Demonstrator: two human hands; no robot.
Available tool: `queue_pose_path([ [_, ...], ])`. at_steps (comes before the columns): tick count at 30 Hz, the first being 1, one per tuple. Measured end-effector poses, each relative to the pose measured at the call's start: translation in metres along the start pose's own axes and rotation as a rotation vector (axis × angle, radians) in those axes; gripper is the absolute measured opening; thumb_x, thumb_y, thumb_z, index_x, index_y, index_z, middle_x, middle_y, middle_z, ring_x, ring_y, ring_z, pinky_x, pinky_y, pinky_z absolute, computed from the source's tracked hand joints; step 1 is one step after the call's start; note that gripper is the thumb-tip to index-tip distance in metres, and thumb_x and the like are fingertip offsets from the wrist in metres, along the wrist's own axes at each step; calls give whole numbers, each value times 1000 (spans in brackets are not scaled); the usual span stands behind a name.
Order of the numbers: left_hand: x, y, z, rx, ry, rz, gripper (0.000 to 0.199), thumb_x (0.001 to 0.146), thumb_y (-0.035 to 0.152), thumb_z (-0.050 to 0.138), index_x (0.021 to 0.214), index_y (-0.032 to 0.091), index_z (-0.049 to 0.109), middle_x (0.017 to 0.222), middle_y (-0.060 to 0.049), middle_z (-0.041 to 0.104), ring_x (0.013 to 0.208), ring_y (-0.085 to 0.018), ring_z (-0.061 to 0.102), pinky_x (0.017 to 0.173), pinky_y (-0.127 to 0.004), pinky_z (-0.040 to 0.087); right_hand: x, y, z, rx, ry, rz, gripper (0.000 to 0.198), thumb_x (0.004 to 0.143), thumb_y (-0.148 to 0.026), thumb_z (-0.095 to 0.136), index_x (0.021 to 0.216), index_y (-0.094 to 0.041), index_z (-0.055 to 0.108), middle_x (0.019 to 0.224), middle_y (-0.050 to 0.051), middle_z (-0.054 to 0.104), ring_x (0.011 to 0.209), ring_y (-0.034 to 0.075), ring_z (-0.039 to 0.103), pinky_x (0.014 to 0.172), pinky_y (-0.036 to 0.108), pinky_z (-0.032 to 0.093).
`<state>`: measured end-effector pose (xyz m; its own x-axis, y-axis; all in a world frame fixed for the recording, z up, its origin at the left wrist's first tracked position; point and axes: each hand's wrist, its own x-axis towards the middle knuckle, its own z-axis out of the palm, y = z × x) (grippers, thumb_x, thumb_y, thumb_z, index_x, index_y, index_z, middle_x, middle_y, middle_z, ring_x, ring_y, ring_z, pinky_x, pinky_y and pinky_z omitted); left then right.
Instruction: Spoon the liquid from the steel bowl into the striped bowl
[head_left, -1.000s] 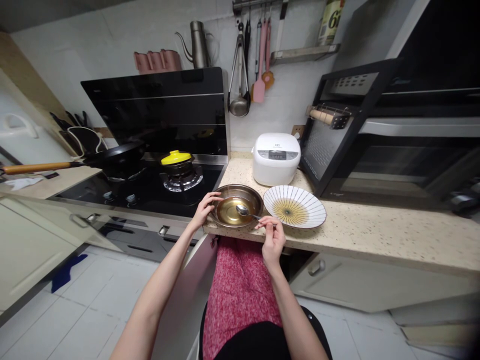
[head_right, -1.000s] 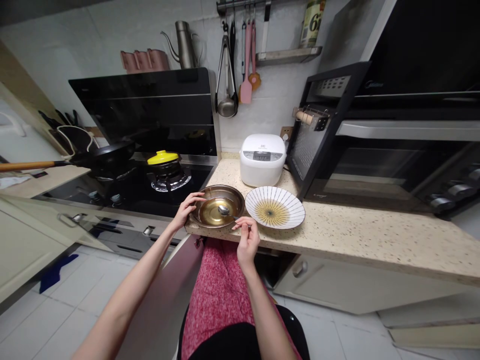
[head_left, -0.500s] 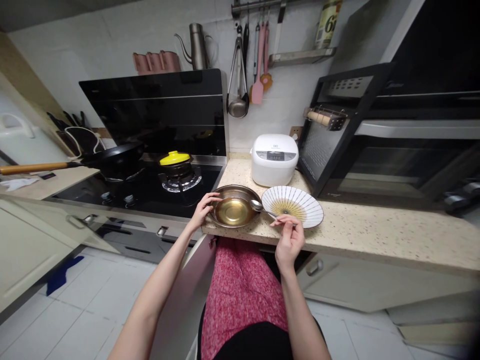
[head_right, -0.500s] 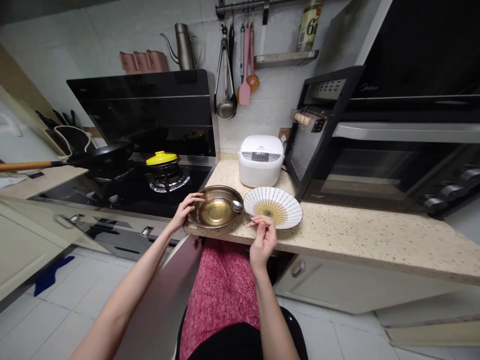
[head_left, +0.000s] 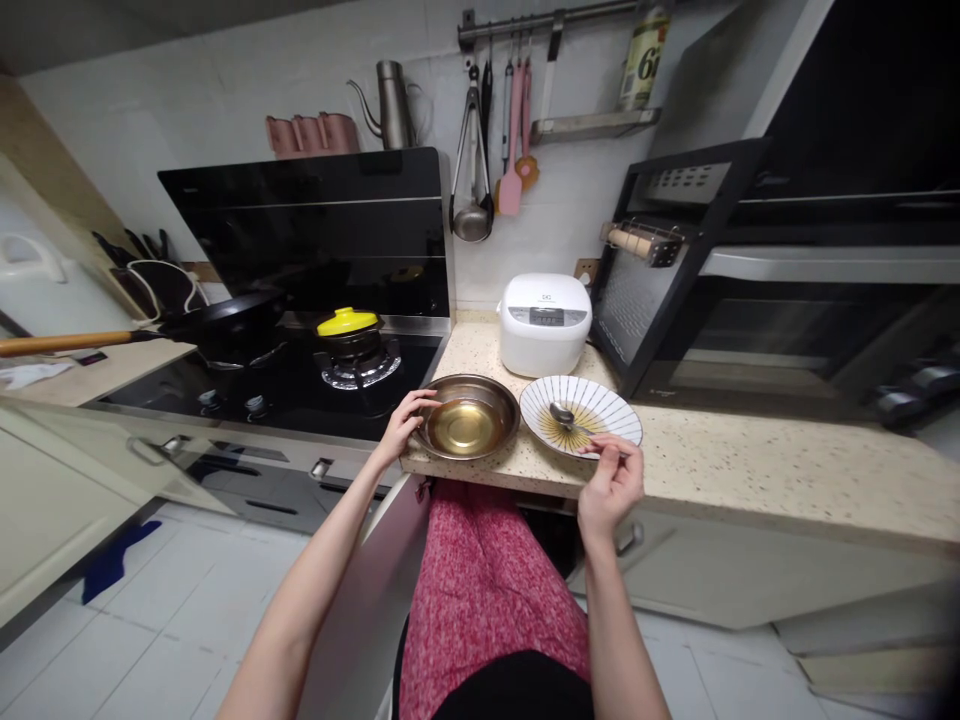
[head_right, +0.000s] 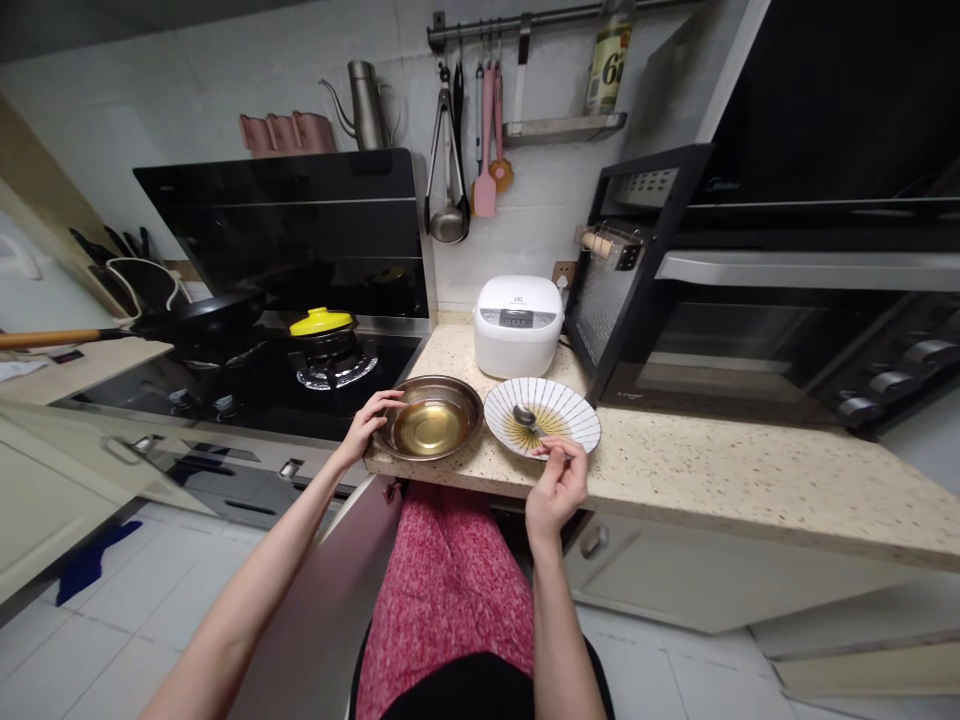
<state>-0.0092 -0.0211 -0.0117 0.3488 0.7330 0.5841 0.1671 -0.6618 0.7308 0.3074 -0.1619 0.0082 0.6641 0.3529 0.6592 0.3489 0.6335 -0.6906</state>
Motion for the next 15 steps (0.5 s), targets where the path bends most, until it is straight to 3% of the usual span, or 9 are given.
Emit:
queue_pose_path([
  [9, 0, 0, 1, 5, 10, 2, 38, 85, 24, 51, 112, 18, 77, 137, -12, 64, 132, -34, 55, 121, -54, 36, -2, 13, -5, -202, -167, -291, 22, 106, -27, 44, 97, -21, 63, 88, 5, 66, 82, 19, 64, 74, 33, 53],
  [15, 0, -1, 0, 8, 10, 3, 38, 85, 25, 51, 112, 18, 77, 136, -12, 63, 132, -34, 55, 120, -54, 37, -3, 19, -5, -242, -212, -403, 20, 105, -20, 44, 102, -21, 64, 91, 6, 67, 88, 20, 67, 75, 35, 55],
])
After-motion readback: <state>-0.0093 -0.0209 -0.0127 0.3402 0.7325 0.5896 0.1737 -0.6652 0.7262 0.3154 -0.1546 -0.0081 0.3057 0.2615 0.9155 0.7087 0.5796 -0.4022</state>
